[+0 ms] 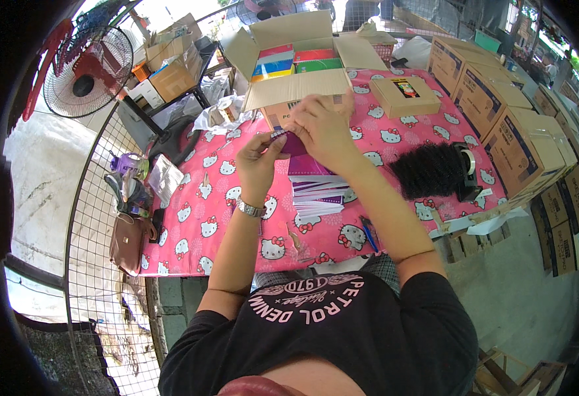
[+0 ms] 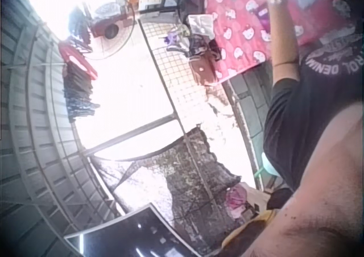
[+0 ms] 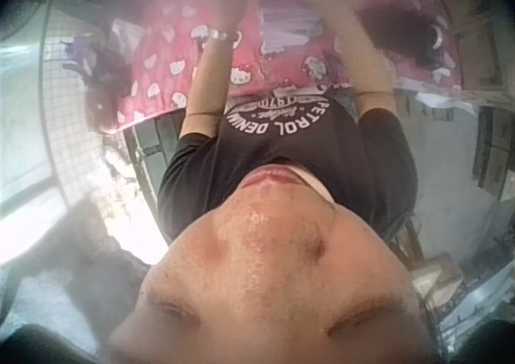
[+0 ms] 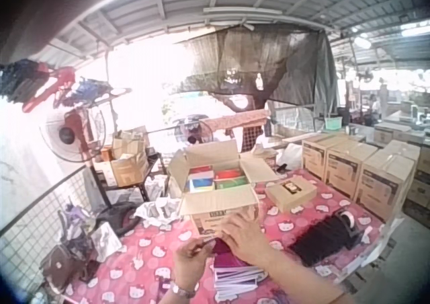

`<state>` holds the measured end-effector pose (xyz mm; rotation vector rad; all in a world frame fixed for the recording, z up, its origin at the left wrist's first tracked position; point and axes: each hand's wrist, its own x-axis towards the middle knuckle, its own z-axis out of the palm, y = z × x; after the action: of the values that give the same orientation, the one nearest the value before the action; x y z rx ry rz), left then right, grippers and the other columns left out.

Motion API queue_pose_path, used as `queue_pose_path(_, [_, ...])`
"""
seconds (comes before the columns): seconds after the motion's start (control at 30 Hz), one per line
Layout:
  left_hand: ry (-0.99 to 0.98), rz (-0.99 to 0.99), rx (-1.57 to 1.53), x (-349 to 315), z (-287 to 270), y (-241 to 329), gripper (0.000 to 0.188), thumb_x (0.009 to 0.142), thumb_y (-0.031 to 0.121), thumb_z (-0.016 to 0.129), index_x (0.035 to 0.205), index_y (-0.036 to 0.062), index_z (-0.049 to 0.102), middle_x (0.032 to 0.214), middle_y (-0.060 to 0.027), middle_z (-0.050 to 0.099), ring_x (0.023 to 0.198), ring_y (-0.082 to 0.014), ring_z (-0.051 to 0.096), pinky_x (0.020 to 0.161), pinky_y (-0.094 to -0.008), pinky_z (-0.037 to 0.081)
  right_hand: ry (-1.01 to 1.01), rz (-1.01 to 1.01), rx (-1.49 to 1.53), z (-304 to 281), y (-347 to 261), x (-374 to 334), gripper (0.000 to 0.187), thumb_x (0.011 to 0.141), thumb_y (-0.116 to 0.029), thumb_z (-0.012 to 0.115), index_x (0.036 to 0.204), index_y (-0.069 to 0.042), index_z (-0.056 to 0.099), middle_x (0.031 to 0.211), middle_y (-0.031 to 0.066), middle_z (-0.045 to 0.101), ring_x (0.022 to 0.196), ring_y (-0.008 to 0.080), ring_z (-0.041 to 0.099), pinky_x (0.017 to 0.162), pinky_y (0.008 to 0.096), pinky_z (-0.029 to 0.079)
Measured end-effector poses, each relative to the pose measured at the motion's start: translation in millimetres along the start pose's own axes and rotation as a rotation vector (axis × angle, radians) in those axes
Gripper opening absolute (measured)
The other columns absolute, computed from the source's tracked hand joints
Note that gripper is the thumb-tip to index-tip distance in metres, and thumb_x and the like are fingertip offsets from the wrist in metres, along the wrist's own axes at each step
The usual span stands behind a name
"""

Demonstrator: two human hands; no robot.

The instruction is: The person sorts and stacks small notebooks on a table, using a blue tool to crimp the spiral bindings and placing the finished items into groups.

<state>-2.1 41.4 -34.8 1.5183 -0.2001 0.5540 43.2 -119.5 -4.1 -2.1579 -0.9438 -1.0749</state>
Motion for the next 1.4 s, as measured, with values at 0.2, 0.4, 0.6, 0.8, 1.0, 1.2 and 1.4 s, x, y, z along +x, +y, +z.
queue_pose_path(0.2, [0.229, 0.468, 0.427, -4, 2, 9, 0.013, 0.080, -0.004, 0.071, 0.092, -0.0024, 0.066, 0.078, -0.0078, 0.062, 0.065, -0.0137, 0.066, 0.053, -0.0260, 0.054, 0.289, 0.275, 0.319, 17, -51, -14, 0.012, 0.074, -0.021, 0.075, 0.082, -0.014, 0.068, 0.105, 0.0031, 0.058, 0.104, 0.0250, 0.051, 0.096, 0.0485, 0.029])
queue_pose_path(0.4, [0.167, 0.814, 0.806, -3, -7, 5, 0.020, 0.076, -0.002, 0.069, 0.095, 0.0028, 0.067, 0.083, -0.0104, 0.061, 0.069, -0.0269, 0.062, 0.057, -0.0350, 0.049, 0.093, 0.836, 1.104, 50, -43, -26, 0.010, 0.079, -0.016, 0.070, 0.084, -0.008, 0.066, 0.090, 0.0059, 0.061, 0.092, 0.0207, 0.053, 0.082, 0.0337, 0.040])
queue_pose_path(0.6, [0.252, 0.346, 0.848, 5, -129, -58, 0.010, 0.082, 0.004, 0.066, 0.091, 0.0056, 0.065, 0.077, -0.0098, 0.062, 0.067, -0.0240, 0.064, 0.058, -0.0365, 0.049, 0.047, 0.658, 0.891, -24, -57, -8, 0.024, 0.088, -0.022, 0.068, 0.103, -0.003, 0.066, 0.096, 0.0054, 0.066, 0.103, 0.0124, 0.056, 0.094, 0.0314, 0.042])
queue_pose_path(0.8, [-0.391, -0.436, 1.217, -24, -171, -101, 0.022, 0.086, 0.021, 0.053, 0.098, 0.0094, 0.067, 0.093, -0.0149, 0.066, 0.088, -0.0346, 0.065, 0.079, -0.0458, 0.052, -0.168, 0.751, -0.415, -49, 211, -155, 0.030, 0.086, -0.033, 0.067, 0.101, -0.008, 0.070, 0.105, 0.0159, 0.066, 0.104, 0.0367, 0.061, 0.086, 0.0469, 0.050])
queue_pose_path(1.0, [-0.265, -0.404, 1.264, -74, -176, -195, 0.031, 0.075, 0.013, 0.061, 0.105, 0.0123, 0.067, 0.123, -0.0127, 0.057, 0.118, -0.0346, 0.052, 0.098, -0.0463, 0.045, -0.487, 0.896, -0.792, -44, 260, -251, 0.033, 0.088, -0.031, 0.066, 0.113, -0.010, 0.060, 0.116, 0.0142, 0.057, 0.109, 0.0346, 0.059, 0.083, 0.0540, 0.050])
queue_pose_path(1.2, [0.031, 0.188, 1.021, -23, -120, -122, 0.027, 0.078, 0.006, 0.067, 0.105, 0.0081, 0.066, 0.118, -0.0151, 0.060, 0.112, -0.0341, 0.055, 0.094, -0.0437, 0.046, -0.599, 0.780, -0.765, -67, 265, -231, 0.020, 0.092, -0.020, 0.059, 0.109, -0.011, 0.061, 0.106, 0.0137, 0.060, 0.103, 0.0340, 0.061, 0.083, 0.0500, 0.051])
queue_pose_path(1.4, [-0.644, 0.552, 0.947, -23, 10, 8, 0.023, 0.082, 0.012, 0.068, 0.105, 0.0085, 0.067, 0.112, -0.0078, 0.064, 0.106, -0.0273, 0.059, 0.089, -0.0389, 0.050, -0.349, 0.542, -0.735, -85, 275, -191, 0.027, 0.096, -0.021, 0.051, 0.121, -0.015, 0.060, 0.104, 0.0167, 0.061, 0.100, 0.0371, 0.060, 0.084, 0.0477, 0.050])
